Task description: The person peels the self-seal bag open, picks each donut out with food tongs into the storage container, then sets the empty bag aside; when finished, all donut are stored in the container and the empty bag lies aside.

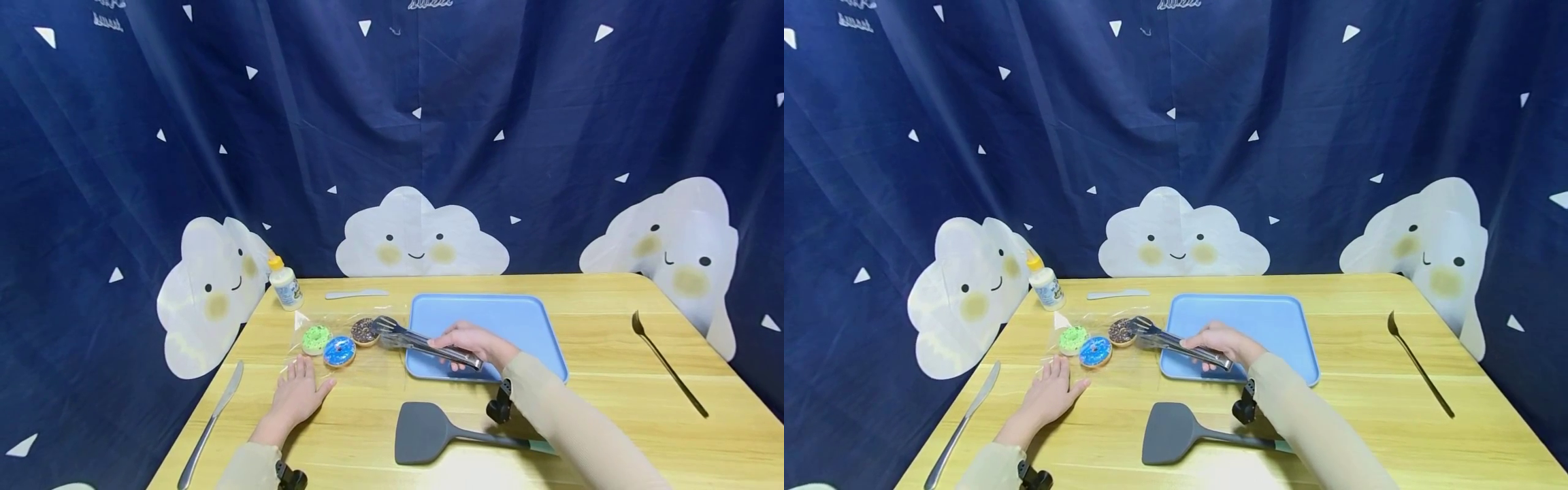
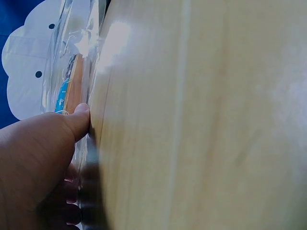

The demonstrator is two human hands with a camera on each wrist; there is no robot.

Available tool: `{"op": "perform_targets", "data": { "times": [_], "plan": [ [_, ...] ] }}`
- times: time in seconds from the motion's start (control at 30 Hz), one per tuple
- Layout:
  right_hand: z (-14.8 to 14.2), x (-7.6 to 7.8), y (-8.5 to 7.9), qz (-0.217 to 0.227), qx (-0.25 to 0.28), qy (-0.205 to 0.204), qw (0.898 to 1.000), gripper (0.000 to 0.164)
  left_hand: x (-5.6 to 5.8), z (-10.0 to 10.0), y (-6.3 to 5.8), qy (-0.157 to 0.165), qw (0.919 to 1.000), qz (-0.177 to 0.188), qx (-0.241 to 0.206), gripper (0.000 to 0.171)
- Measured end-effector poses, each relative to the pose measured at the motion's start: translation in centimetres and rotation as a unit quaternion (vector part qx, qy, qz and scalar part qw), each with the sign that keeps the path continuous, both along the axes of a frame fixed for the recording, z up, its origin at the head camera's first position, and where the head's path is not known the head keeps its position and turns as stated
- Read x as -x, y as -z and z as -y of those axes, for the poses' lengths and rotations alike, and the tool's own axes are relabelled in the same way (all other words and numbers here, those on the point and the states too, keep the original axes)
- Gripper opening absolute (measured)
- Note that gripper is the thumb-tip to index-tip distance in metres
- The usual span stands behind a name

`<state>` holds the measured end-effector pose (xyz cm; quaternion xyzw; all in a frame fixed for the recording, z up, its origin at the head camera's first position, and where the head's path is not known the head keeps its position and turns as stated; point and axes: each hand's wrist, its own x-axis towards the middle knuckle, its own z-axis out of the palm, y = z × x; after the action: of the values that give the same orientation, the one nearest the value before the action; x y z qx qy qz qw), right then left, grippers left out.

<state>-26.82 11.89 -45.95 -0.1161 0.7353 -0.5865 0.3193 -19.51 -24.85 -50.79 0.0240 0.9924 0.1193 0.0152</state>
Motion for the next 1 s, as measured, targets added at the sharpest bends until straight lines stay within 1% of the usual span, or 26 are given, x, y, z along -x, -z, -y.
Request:
{"op": "perform_targets", "data": {
  "times": [0.27,0.43,0.6,0.83,1.0],
  "plan": [
    [0.4,0.0,-1.0,-0.010,-0.036,0.003,0.999,0.035,-0.1,0.0,0.2,0.002,1.0000,-0.001,-0.002,0.087],
    [0.9,0.0,-1.1,-0.022,-0.049,0.011,0.999,0.034,-0.1,0.0,0.2,0.003,1.0000,-0.001,-0.004,0.087],
    [1.2,0.0,-0.9,-0.030,-0.050,0.014,0.998,0.034,0.0,-0.1,0.3,0.003,1.0000,0.000,-0.004,0.086],
    [0.8,0.0,-0.9,-0.051,-0.045,-0.003,0.998,0.034,-0.1,0.0,0.3,0.003,1.0000,-0.004,-0.005,0.087],
    [0.2,0.0,-0.5,-0.071,-0.048,-0.018,0.996,0.035,-0.1,-0.1,0.0,0.003,1.0000,-0.006,-0.007,0.086]
  ]
}}
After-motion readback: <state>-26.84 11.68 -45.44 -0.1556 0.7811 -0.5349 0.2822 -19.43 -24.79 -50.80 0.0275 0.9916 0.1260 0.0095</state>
